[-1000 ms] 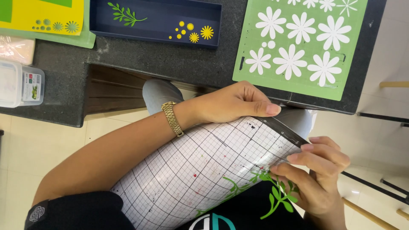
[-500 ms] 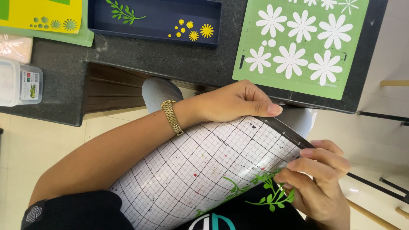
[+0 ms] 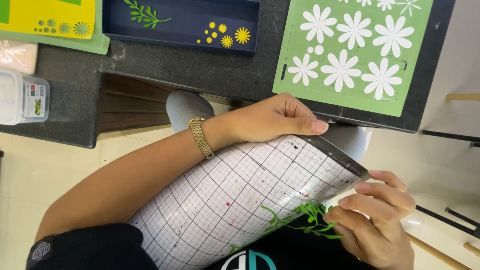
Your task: Peeling green leaf-shaped paper cutouts from a sticky cutting mat and placing them into a blue tray.
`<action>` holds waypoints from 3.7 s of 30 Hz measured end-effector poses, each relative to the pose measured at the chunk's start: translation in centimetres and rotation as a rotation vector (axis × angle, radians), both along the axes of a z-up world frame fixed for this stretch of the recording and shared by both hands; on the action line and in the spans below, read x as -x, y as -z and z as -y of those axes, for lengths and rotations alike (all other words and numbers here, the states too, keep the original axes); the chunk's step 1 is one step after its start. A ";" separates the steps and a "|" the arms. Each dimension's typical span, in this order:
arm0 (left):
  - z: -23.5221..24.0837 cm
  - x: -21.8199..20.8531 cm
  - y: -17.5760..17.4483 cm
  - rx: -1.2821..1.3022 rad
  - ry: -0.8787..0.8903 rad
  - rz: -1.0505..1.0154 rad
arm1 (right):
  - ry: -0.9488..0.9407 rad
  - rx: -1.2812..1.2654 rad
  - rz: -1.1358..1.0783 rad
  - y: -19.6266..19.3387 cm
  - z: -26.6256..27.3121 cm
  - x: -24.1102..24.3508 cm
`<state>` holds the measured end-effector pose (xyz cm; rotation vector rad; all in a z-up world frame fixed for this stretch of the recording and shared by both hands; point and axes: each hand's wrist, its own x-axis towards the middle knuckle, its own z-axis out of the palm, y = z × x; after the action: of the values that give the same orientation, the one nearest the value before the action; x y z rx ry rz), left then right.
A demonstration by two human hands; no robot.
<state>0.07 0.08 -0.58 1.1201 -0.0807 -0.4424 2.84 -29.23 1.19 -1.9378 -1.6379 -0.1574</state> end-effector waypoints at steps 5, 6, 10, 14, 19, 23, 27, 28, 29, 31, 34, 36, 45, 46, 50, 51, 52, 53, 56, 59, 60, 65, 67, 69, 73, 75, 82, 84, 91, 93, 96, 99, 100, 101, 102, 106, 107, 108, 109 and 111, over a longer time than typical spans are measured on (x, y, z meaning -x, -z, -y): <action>-0.2 0.1 -0.2 0.006 0.000 0.001 | 0.006 0.016 0.004 -0.6 0.0 0.2; -0.2 0.1 -0.2 0.005 0.000 0.004 | 0.012 0.023 0.006 -0.8 0.0 0.4; -0.3 0.2 -0.3 0.019 -0.005 -0.012 | 0.030 0.038 -0.016 -1.2 0.1 0.9; -0.2 0.2 -0.1 0.019 -0.011 0.021 | 0.049 0.017 -0.075 -2.6 -0.7 1.7; -0.2 0.1 0.1 0.016 -0.006 0.023 | -0.097 0.034 -0.199 -3.2 -1.7 1.1; -0.2 0.1 0.0 0.021 -0.006 0.041 | -0.105 -0.014 -0.291 -3.0 -1.7 1.1; -0.4 0.3 0.1 0.015 -0.018 0.025 | -0.099 0.039 -0.391 -3.8 -1.7 1.2; -0.4 0.3 0.1 0.015 -0.018 0.026 | -0.098 0.039 -0.391 -3.8 -1.7 1.3; -0.4 0.3 0.1 0.017 -0.016 0.025 | -0.078 0.030 -0.392 -3.8 -1.7 1.4; -0.5 0.4 0.1 0.019 -0.014 0.024 | -0.057 0.022 -0.394 -3.8 -1.6 1.7; -0.4 0.4 0.5 0.033 -0.020 -0.001 | -0.011 -0.027 -0.423 -3.6 -1.4 1.7; -0.3 0.4 1.0 0.067 -0.031 -0.064 | -0.017 0.081 -0.394 -3.2 -1.1 1.3; -0.4 0.0 0.7 0.015 -0.008 -0.026 | 0.100 -0.006 -0.108 -2.1 -3.8 1.6; -0.4 0.0 0.7 0.015 -0.009 -0.027 | 0.099 -0.006 -0.108 -1.9 -3.8 1.7; -0.4 -0.1 0.4 -0.017 -0.002 -0.031 | 0.155 -0.083 -0.114 -1.6 -4.4 2.2; -0.4 -0.1 0.2 -0.024 0.001 -0.038 | 0.173 -0.113 -0.123 -1.7 -4.6 2.3; -0.4 -0.1 0.3 -0.024 -0.001 -0.038 | 0.172 -0.113 -0.123 -1.6 -4.5 2.4; -0.4 -0.1 0.4 -0.023 0.001 -0.025 | 0.176 -0.104 -0.139 -1.6 -4.4 2.4; -0.4 -0.2 0.4 -0.014 0.004 -0.004 | 0.177 -0.113 -0.159 -1.6 -4.5 2.5; -0.3 -0.2 0.2 -0.011 0.005 -0.006 | 0.163 -0.131 -0.160 -1.6 -4.4 2.5; -0.4 -0.2 0.1 -0.019 0.006 -0.013 | 0.155 -0.132 -0.153 -1.6 -4.4 2.5; -0.4 -0.3 0.3 -0.009 0.009 0.002 | 0.153 -0.159 -0.170 -1.9 -4.7 2.6; -0.5 -0.3 0.3 -0.026 0.005 -0.012 | 0.157 -0.165 -0.184 -1.9 -4.7 2.6; -0.5 -0.3 0.3 -0.001 0.003 -0.021 | 0.141 -0.193 -0.205 -1.9 -5.0 2.7; -0.7 -0.2 0.9 -0.023 -0.001 -0.021 | 0.135 -0.195 -0.236 -1.9 -4.4 2.9; -1.0 -0.2 1.0 -0.028 0.005 -0.041 | 0.161 -0.175 -0.285 -1.8 -3.9 3.0; -2.9 -0.8 2.3 -0.082 -0.003 0.014 | 0.284 -0.288 -0.460 -0.8 -3.4 3.0; -4.5 -1.3 2.4 -0.317 -0.004 0.044 | 0.239 -0.305 -0.602 -0.1 -2.4 2.1; -13.1 -2.3 -0.8 -0.875 -0.114 0.262 | 0.380 -0.666 -1.287 6.7 -1.1 -1.4; -15.7 -2.4 -2.2 -1.013 -0.177 0.191 | 0.509 -0.710 -1.609 9.0 -1.0 -2.6; -18.7 -2.4 -4.6 -1.178 -0.276 0.316 | 0.660 -0.722 -1.763 11.2 -1.1 -3.3; -21.7 -1.8 -8.5 -1.213 -0.451 0.384 | 0.789 -0.720 -1.795 12.0 -1.5 -3.6; -22.5 -1.6 -9.1 -1.212 -0.443 0.398 | 0.792 -0.735 -1.789 11.9 -1.5 -3.8; -23.3 -1.4 -9.7 -1.212 -0.580 0.403 | 0.837 -0.742 -1.812 11.7 -1.5 -3.9; -24.1 -1.1 -10.3 -1.206 -0.719 0.402 | 0.883 -0.744 -1.836 11.6 -1.5 -4.0; -22.1 -2.0 -10.6 -1.171 -0.855 0.654 | 0.826 -0.813 -1.861 11.9 -0.2 -5.2; -22.2 -2.4 -8.8 -1.178 -0.942 0.615 | 0.922 -0.829 -1.875 11.2 -0.1 -5.6; -22.4 -3.0 -6.9 -1.178 -1.029 0.579 | 1.019 -0.848 -1.885 10.6 0.2 -6.1; -22.1 -3.2 -4.0 -1.163 -1.018 0.592 | 1.030 -0.868 -1.871 10.4 0.9 -6.4; -21.5 -3.8 1.4 -1.217 -1.086 0.244 | 0.942 -1.153 -1.751 9.7 2.4 -6.9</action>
<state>3.88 21.53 -2.03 2.1666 0.6470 0.7529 9.72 -31.64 -8.51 -0.9110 0.5311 0.1884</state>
